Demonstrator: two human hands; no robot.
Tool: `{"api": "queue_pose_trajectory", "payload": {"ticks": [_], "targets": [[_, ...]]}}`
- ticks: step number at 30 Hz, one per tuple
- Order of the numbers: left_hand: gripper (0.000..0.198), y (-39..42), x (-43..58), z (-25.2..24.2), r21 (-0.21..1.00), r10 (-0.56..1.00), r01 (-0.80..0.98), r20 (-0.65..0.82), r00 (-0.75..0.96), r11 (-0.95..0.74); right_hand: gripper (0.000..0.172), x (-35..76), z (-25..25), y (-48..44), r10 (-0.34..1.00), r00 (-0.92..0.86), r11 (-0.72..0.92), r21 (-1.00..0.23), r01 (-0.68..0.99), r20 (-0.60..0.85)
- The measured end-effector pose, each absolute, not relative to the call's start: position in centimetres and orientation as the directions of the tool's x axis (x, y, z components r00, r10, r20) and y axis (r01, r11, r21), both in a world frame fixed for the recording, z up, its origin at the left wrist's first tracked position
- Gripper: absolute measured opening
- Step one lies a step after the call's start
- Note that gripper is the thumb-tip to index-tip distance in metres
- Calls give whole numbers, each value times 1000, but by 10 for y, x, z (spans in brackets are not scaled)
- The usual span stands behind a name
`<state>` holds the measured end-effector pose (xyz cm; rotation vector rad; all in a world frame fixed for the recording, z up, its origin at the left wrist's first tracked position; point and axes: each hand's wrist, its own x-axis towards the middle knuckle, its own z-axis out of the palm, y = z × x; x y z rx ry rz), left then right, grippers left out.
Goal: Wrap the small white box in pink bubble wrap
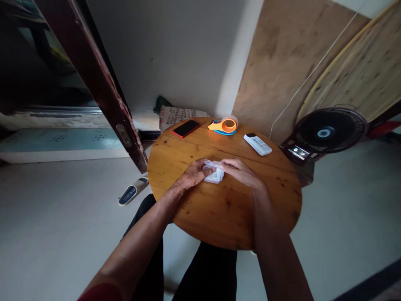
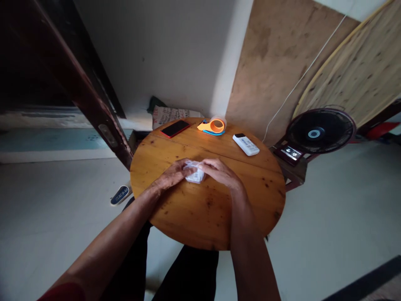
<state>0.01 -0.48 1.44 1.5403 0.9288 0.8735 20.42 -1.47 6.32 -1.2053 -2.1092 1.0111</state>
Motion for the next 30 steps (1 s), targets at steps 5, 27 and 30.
{"api": "queue_pose_trajectory", "payload": {"ticks": [5,27,30], "targets": [[32,-6,-1,16,938,939,309,46,341,-158,30,204,57,-13,853,-518,207,-869,450,-65],[53,0,-4,12,972,856,-189,-23,517,141,31,198,38,-6,932,-360,68,-955,290,-43],[55,1,-4,13,971,867,-180,-47,497,156,29,199,40,-7,961,-271,17,-958,285,-64]]}}
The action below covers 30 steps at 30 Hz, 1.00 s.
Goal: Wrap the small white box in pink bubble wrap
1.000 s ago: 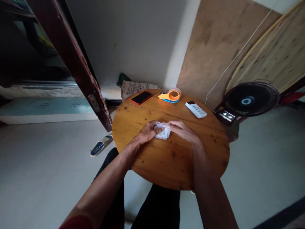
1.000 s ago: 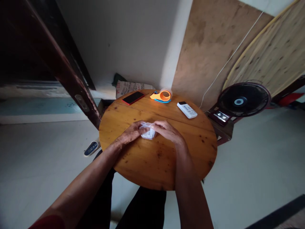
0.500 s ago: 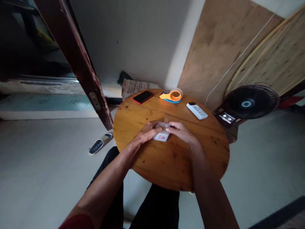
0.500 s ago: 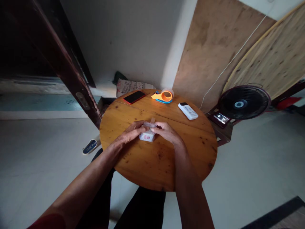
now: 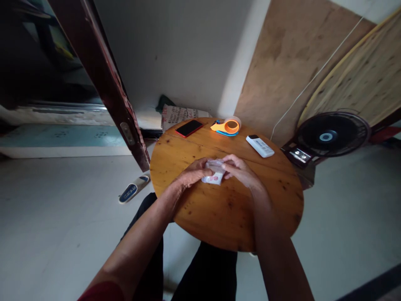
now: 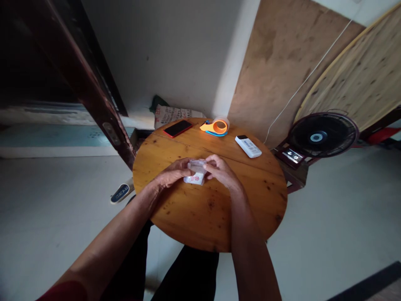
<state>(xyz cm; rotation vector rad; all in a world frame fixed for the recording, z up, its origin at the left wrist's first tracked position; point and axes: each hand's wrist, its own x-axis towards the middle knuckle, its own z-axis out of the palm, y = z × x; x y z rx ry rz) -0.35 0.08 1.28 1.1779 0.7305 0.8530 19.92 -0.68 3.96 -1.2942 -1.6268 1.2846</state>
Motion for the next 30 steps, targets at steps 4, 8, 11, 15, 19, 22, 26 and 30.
{"api": "queue_pose_trajectory", "payload": {"ticks": [4,8,11,15,19,22,26,30], "targets": [[53,1,-2,15,967,867,-179,-71,493,181,23,203,43,-8,966,-249,10,-946,325,-76],[53,1,-2,13,973,875,-161,-68,479,164,23,204,43,-8,943,-330,77,-931,356,-49],[53,2,-2,11,970,868,-185,-48,494,159,25,201,41,-7,940,-336,69,-927,368,-63],[54,3,-3,9,964,862,-215,-28,507,157,24,200,41,-7,948,-307,52,-919,391,-77],[54,3,-2,8,966,863,-205,-33,504,157,21,202,42,-7,959,-280,63,-919,389,-53],[56,2,-2,9,964,860,-214,-28,510,158,19,201,42,-6,966,-259,104,-897,430,-13],[56,1,-1,12,970,867,-183,-52,495,163,17,198,41,-4,958,-264,228,-846,482,109],[56,-1,-1,15,966,850,-216,-7,527,142,18,194,38,-2,958,-249,247,-857,452,144]]}}
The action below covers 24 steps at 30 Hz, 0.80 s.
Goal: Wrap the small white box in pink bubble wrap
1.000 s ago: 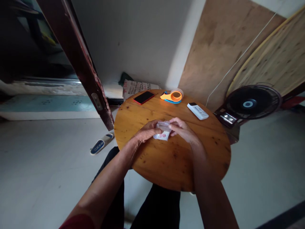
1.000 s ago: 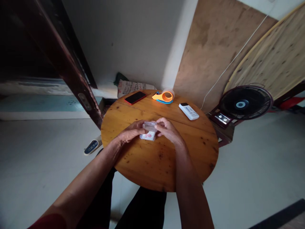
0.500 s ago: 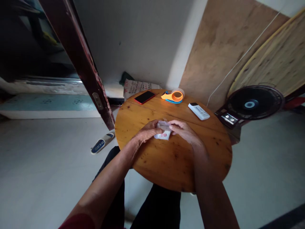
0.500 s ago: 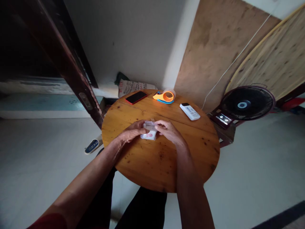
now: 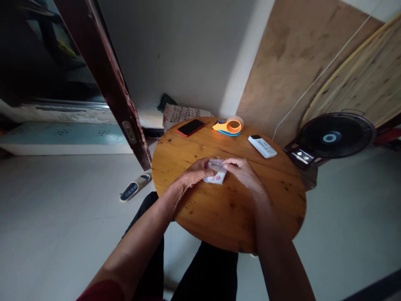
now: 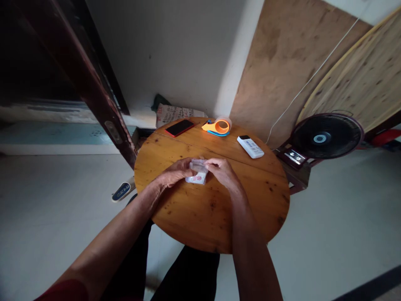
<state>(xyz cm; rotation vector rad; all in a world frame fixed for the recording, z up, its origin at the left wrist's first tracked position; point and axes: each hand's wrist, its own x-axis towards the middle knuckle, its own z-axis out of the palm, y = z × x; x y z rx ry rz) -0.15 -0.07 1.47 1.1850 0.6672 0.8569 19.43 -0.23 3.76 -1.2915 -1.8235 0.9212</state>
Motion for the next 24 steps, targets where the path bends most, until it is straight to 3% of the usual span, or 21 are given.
{"api": "queue_pose_trajectory", "payload": {"ticks": [9,17,24], "targets": [[48,0,-2,12,968,852,-198,-28,524,153,22,194,33,-1,935,-330,277,-845,457,128],[39,0,-1,11,973,872,-169,-54,487,155,16,190,35,-2,945,-252,303,-846,439,207],[41,-1,-1,13,955,863,-216,-69,500,201,36,202,40,-4,984,-150,143,-915,377,92]]}}
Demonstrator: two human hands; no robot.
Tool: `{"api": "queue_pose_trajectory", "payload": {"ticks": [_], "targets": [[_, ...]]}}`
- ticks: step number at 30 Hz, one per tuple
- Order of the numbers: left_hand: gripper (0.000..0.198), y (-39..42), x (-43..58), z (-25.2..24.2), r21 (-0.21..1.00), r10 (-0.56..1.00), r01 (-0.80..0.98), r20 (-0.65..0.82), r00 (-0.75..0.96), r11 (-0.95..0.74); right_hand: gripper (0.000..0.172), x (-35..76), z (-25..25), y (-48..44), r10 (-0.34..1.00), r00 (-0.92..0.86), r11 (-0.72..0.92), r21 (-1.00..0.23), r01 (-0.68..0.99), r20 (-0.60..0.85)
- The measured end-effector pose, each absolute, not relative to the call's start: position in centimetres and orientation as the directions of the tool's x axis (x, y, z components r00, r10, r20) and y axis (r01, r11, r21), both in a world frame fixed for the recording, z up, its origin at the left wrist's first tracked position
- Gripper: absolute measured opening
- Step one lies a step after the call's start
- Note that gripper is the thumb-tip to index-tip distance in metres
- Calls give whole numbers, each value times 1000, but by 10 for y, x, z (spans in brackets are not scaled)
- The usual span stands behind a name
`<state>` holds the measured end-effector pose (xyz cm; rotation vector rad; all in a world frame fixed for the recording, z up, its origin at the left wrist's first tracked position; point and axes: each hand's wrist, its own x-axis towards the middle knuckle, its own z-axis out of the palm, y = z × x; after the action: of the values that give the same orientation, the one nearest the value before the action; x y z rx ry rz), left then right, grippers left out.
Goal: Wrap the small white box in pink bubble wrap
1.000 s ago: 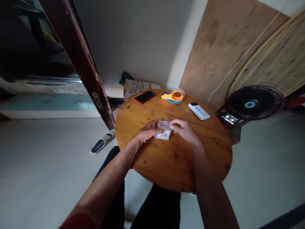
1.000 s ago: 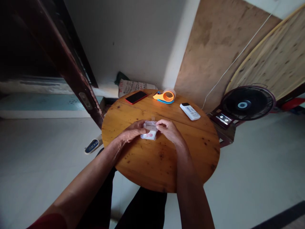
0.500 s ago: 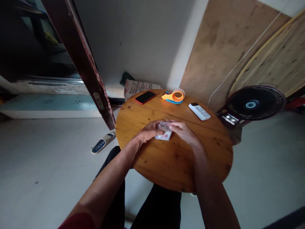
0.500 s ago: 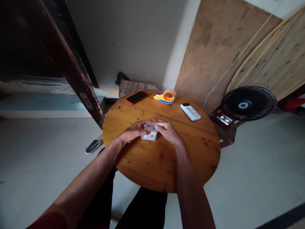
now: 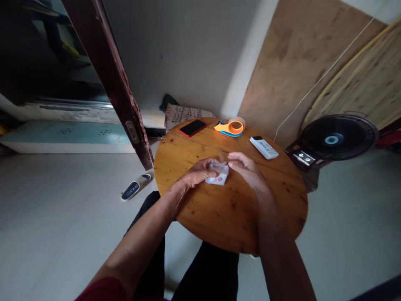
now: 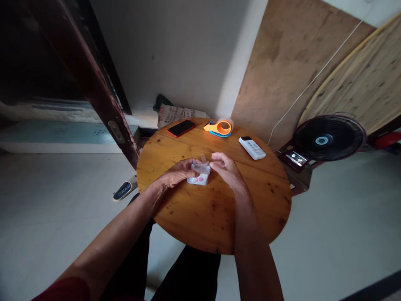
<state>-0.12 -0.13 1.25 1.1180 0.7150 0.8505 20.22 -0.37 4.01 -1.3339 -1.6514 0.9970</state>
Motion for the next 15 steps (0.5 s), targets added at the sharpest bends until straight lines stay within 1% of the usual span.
{"api": "queue_pose_trajectory", "payload": {"ticks": [5,7,10,13,14,15], "targets": [[39,-2,-1,15,974,873,-166,-55,485,153,37,193,30,0,983,-177,113,-932,344,54],[38,-2,-1,14,977,873,-166,-38,487,136,32,187,29,0,982,-167,135,-932,336,82],[39,-1,-1,12,980,872,-154,-38,489,129,20,180,31,-1,973,-135,221,-925,310,187],[39,-1,-2,11,984,872,-128,-50,487,127,18,177,34,-2,964,-142,258,-917,304,224],[39,-1,-2,11,985,872,-120,-50,486,123,19,177,34,-3,964,-153,254,-917,308,216],[39,-1,-2,12,987,873,-112,-49,486,118,24,178,35,-3,965,-164,246,-918,310,203]]}}
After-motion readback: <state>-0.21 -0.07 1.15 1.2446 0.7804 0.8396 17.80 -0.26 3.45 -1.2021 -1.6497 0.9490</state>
